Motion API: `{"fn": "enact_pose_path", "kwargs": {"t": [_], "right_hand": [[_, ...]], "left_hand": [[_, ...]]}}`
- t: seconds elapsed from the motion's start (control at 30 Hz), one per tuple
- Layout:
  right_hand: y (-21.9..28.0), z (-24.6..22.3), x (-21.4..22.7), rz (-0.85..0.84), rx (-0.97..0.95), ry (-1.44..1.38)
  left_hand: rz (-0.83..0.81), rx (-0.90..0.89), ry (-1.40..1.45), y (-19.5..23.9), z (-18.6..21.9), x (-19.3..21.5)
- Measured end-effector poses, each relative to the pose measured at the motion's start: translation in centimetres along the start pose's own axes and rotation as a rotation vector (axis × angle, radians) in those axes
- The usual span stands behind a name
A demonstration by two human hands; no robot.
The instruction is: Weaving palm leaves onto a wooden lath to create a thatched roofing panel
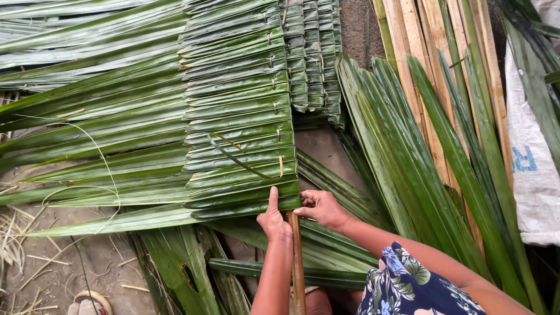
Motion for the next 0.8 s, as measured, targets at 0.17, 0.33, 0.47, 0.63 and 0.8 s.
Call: {"fn": "enact_pose_path", "kwargs": {"t": [0.17, 0.33, 0.47, 0.63, 0.8], "right_hand": [[-0.5, 0.2, 0.7, 0.001, -0.008, -0.002], [0.0, -3.0, 0.9, -0.013, -0.028, 0.127], [-2.3, 0.4, 2.9, 0.058, 0.041, 0.019], [-2.3, 0.1, 1.8, 0.127, 0.104, -0.05], [-2.1, -0.1, 1.5, 0.157, 0.124, -0.03]], "left_hand": [[-0.022, -0.003, 0.001, -0.5, -0.2, -0.1], [-0.017, 0.015, -0.011, -0.5, 0.1, -0.5], [-0.02, 0.018, -0.026, 0.5, 1.0, -1.3], [-0.012, 0.049, -0.013, 0.8, 1.2, -1.5], [0.022, 0.098, 0.0, 0.3, 0.2, -1.0]]}}
Point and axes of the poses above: each hand's wrist, its own y-axis away from the middle knuckle, its own x-axis out of the back of the hand, z = x × y, the point moved 4 cm from there along -y, towards the middle knuckle, and after that the axes turned 10 degrees about -z, right-handed, at the moved point
